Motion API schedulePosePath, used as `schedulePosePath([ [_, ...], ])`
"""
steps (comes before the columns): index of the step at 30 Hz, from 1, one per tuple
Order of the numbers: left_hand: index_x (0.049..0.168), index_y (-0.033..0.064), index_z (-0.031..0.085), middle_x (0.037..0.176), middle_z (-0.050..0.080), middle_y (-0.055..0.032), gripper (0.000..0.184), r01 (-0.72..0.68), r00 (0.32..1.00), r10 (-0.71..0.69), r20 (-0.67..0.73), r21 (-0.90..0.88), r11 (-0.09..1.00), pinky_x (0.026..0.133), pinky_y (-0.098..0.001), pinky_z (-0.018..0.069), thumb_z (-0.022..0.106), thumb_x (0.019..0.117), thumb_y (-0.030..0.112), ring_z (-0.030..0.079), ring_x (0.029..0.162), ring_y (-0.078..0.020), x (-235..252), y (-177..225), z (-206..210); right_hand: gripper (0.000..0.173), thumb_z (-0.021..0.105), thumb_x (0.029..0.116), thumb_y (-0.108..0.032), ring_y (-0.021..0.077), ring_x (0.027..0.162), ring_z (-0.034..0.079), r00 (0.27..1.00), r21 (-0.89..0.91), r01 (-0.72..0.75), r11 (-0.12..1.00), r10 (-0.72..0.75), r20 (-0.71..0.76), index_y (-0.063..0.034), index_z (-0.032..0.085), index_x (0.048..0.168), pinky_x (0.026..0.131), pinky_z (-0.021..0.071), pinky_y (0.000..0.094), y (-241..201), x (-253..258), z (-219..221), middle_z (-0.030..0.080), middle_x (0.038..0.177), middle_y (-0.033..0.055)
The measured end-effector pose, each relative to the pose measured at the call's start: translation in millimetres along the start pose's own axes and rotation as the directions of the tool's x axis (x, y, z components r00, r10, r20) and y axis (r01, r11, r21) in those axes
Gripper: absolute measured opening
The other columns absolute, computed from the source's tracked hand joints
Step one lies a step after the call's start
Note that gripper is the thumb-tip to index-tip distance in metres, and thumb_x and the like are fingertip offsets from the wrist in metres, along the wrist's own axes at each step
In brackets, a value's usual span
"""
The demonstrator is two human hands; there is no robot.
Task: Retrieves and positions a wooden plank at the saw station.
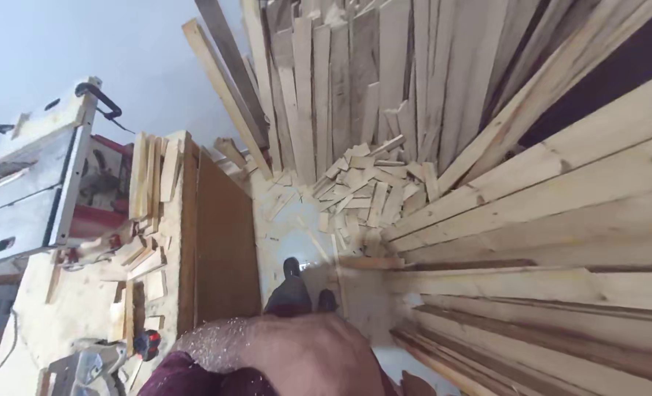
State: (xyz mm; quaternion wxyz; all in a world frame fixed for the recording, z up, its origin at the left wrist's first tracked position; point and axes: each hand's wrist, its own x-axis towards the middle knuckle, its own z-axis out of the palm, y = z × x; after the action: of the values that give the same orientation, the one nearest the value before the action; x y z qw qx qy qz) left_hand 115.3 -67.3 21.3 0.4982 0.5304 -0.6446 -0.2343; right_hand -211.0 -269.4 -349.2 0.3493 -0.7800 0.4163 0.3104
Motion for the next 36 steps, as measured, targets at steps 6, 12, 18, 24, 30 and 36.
schedulePosePath([
  [6, 0.128, 0.01, 0.07, 0.115, 0.075, -0.0076, 0.029, 0.725, 0.676, -0.729, -0.105, 0.269, 0.634, 0.097, -0.0452, 0.0579, 0.054, 0.106, 0.021, 0.073, 0.104, -0.0195, -64, -195, -30, 0.031, 0.047, 0.1042, 0.004, 0.0358, 0.124, 0.055, 0.883, 0.303, -0.444, 0.843, 0.356, 0.305, 0.0207, 0.055, 0.129, 0.11, 0.0391, 0.0388, -257, -110, -145, 0.055, 0.138, 0.0344],
  [12, 0.133, 0.0182, 0.065, 0.115, 0.073, -0.0151, 0.061, 0.952, 0.044, -0.998, -0.055, 0.305, 0.026, 0.094, -0.0644, 0.0532, 0.062, 0.092, 0.063, 0.069, 0.109, -0.0356, -218, -331, -78, 0.037, 0.044, 0.1112, -0.021, 0.0323, 0.1, 0.068, 0.916, 0.358, -0.389, 0.849, 0.315, 0.249, 0.0063, 0.065, 0.124, 0.09, 0.0536, 0.0503, -119, 50, 8, 0.069, 0.115, 0.0241],
  [18, 0.134, 0.007, 0.065, 0.131, 0.066, -0.0219, 0.055, 0.928, -0.371, -0.923, 0.102, 0.066, -0.366, 0.106, -0.06, 0.0475, 0.06, 0.1012, 0.05, 0.063, 0.123, -0.0378, -355, -358, -127, 0.035, 0.051, 0.1075, -0.028, 0.0229, 0.083, 0.065, 0.912, 0.565, -0.383, 0.731, 0.395, 0.107, 0.0011, 0.065, 0.122, 0.075, 0.0552, 0.0445, -150, 105, 8, 0.068, 0.104, 0.0166],
  [24, 0.129, 0.0038, 0.067, 0.126, 0.068, -0.0225, 0.047, 0.912, -0.321, -0.943, 0.088, 0.296, -0.283, 0.1, -0.0603, 0.0504, 0.047, 0.109, 0.041, 0.065, 0.116, -0.039, -363, -394, -165, 0.04, 0.054, 0.105, -0.035, 0.0269, 0.1, 0.072, 0.918, 0.635, -0.333, 0.697, 0.394, 0.049, -0.0071, 0.063, 0.132, 0.088, 0.0595, 0.049, -221, 114, -27, 0.071, 0.119, 0.0148],
  [30, 0.128, 0.0024, 0.067, 0.123, 0.069, -0.0222, 0.049, 0.954, -0.212, -0.977, -0.025, 0.211, -0.212, 0.102, -0.0594, 0.051, 0.046, 0.1088, 0.043, 0.066, 0.115, -0.0382, -283, -439, -191, 0.04, 0.055, 0.1033, -0.04, 0.0255, 0.094, 0.072, 0.946, 0.575, -0.309, 0.758, 0.307, 0.105, -0.0098, 0.068, 0.126, 0.085, 0.0592, 0.0499, -225, 100, 9, 0.073, 0.11, 0.0123],
  [36, 0.135, 0.0052, 0.061, 0.122, 0.07, -0.0137, 0.043, 0.983, -0.078, -0.997, 0.014, -0.164, -0.079, 0.092, -0.047, 0.0579, 0.052, 0.1077, 0.037, 0.071, 0.103, -0.0257, -214, -472, -184, 0.04, 0.055, 0.1046, -0.036, 0.0319, 0.1, 0.07, 0.822, 0.613, -0.537, 0.58, 0.522, 0.226, -0.0041, 0.067, 0.125, 0.089, 0.0561, 0.0546, -167, 52, 59, 0.07, 0.117, 0.0185],
])
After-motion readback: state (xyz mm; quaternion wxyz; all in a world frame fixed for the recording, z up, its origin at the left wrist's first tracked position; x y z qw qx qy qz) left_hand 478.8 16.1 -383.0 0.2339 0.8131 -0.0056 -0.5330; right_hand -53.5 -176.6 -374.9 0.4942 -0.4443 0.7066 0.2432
